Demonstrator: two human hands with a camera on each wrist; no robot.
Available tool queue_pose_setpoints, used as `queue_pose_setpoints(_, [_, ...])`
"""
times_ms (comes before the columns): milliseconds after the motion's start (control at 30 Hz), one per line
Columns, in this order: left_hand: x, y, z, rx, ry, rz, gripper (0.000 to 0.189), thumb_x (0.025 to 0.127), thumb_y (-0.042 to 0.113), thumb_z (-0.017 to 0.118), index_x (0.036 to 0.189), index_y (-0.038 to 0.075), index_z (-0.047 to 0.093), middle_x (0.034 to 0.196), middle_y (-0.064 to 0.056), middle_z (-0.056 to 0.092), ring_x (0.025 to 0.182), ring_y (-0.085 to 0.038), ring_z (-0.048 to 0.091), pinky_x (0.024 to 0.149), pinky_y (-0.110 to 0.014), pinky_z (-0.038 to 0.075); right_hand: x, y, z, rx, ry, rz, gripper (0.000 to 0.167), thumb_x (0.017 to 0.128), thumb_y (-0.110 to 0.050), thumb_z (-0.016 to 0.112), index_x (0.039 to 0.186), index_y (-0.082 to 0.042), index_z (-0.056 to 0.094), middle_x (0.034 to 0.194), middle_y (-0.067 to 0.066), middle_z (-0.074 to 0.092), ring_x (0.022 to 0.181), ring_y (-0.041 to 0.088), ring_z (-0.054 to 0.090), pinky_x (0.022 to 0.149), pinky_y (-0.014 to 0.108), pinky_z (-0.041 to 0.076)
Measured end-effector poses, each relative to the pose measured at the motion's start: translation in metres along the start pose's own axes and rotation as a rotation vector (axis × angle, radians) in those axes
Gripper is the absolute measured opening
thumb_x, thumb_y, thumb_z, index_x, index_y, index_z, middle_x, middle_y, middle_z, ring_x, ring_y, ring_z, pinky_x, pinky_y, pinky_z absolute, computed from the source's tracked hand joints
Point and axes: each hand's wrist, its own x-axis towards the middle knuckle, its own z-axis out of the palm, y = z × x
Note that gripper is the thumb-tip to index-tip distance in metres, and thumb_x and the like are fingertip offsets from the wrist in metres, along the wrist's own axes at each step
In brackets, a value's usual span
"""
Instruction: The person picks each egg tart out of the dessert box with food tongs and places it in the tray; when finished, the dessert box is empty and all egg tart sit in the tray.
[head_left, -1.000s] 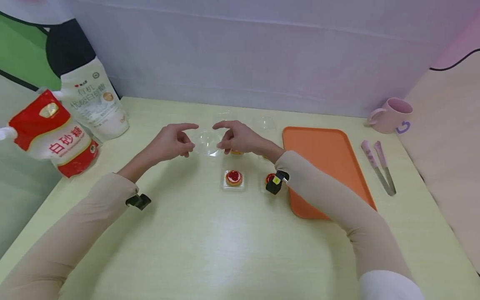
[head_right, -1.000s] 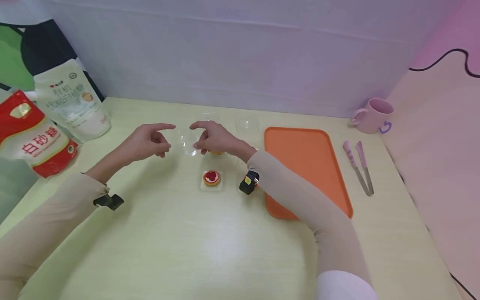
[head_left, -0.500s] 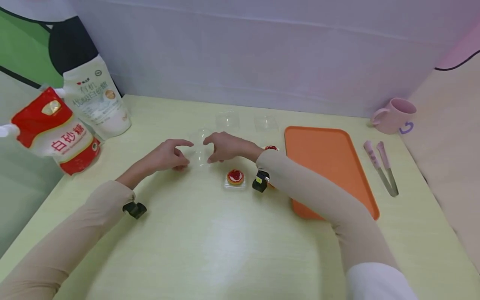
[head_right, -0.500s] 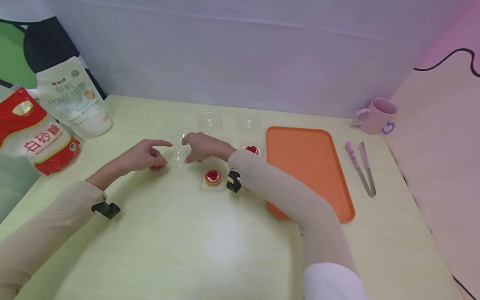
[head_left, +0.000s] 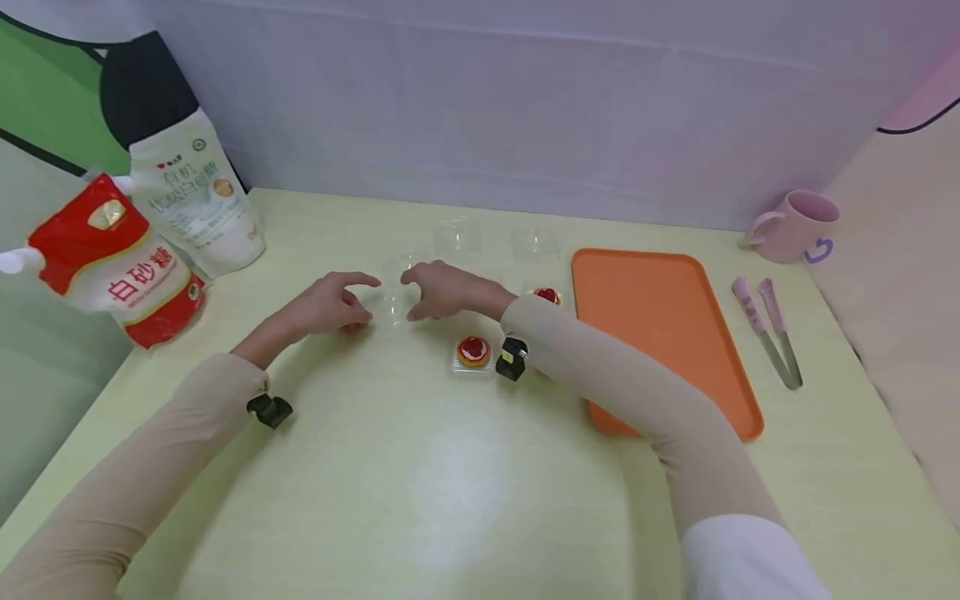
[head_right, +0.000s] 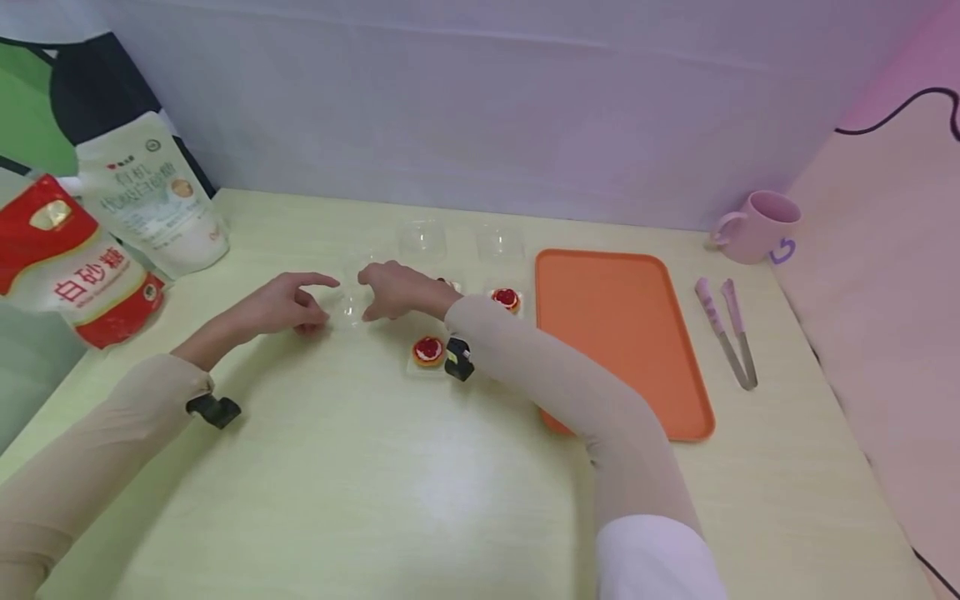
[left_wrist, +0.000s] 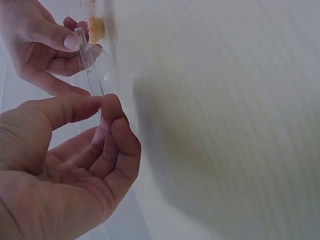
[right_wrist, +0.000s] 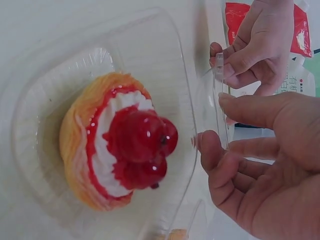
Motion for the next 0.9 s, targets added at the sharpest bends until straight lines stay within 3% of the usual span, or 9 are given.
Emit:
queue_pose_setpoints(333, [0.001, 0.002, 0.005, 0.013, -0.027, -0.001, 0.055, 0.093, 0.006, 0.064, 0.143, -0.002, 0.044, 0.073, -0.005, 0.067, 0.066, -0.014, 0.062, 0.066, -0.030, 0.053, -0.010, 0.000, -0.002, 0.010, -0.022, 0.002, 0.064, 0.093, -0.025, 0.071, 0.147, -0.004, 0.043, 0.084, 0.009, 0.070, 0.075, 0.022, 0.069, 0.073, 0.025, 0.047])
queue_pose_setpoints(433, [0.002, 0.001, 0.008, 0.018, -0.029, 0.001, 0.054, 0.092, 0.005, 0.064, 0.143, -0.002, 0.045, 0.072, -0.005, 0.067, 0.065, -0.014, 0.062, 0.066, -0.029, 0.053, -0.011, -0.001, -0.001, -0.032, -0.021, 0.024, 0.063, 0.093, -0.027, 0.071, 0.147, -0.006, 0.045, 0.109, 0.010, 0.071, 0.089, 0.020, 0.068, 0.082, 0.027, 0.049])
queue_pose_setpoints(567, [0.002, 0.001, 0.009, 0.023, -0.037, -0.003, 0.054, 0.093, 0.006, 0.063, 0.143, -0.002, 0.045, 0.073, -0.006, 0.068, 0.066, -0.015, 0.063, 0.067, -0.029, 0.053, -0.010, -0.002, 0.002, -0.085, -0.017, 0.051, 0.063, 0.093, -0.031, 0.071, 0.147, -0.009, 0.046, 0.145, 0.007, 0.054, 0.117, 0.020, 0.058, 0.101, 0.035, 0.047])
queue_pose_setpoints(900, [0.002, 0.004, 0.008, 0.016, -0.044, -0.004, 0.056, 0.094, 0.007, 0.063, 0.145, 0.000, 0.043, 0.074, -0.007, 0.067, 0.066, -0.016, 0.063, 0.066, -0.030, 0.053, -0.011, 0.000, 0.002, -0.082, 0.008, 0.066, 0.061, 0.093, -0.033, 0.071, 0.144, -0.011, 0.048, 0.145, 0.007, 0.054, 0.126, 0.023, 0.053, 0.106, 0.040, 0.045])
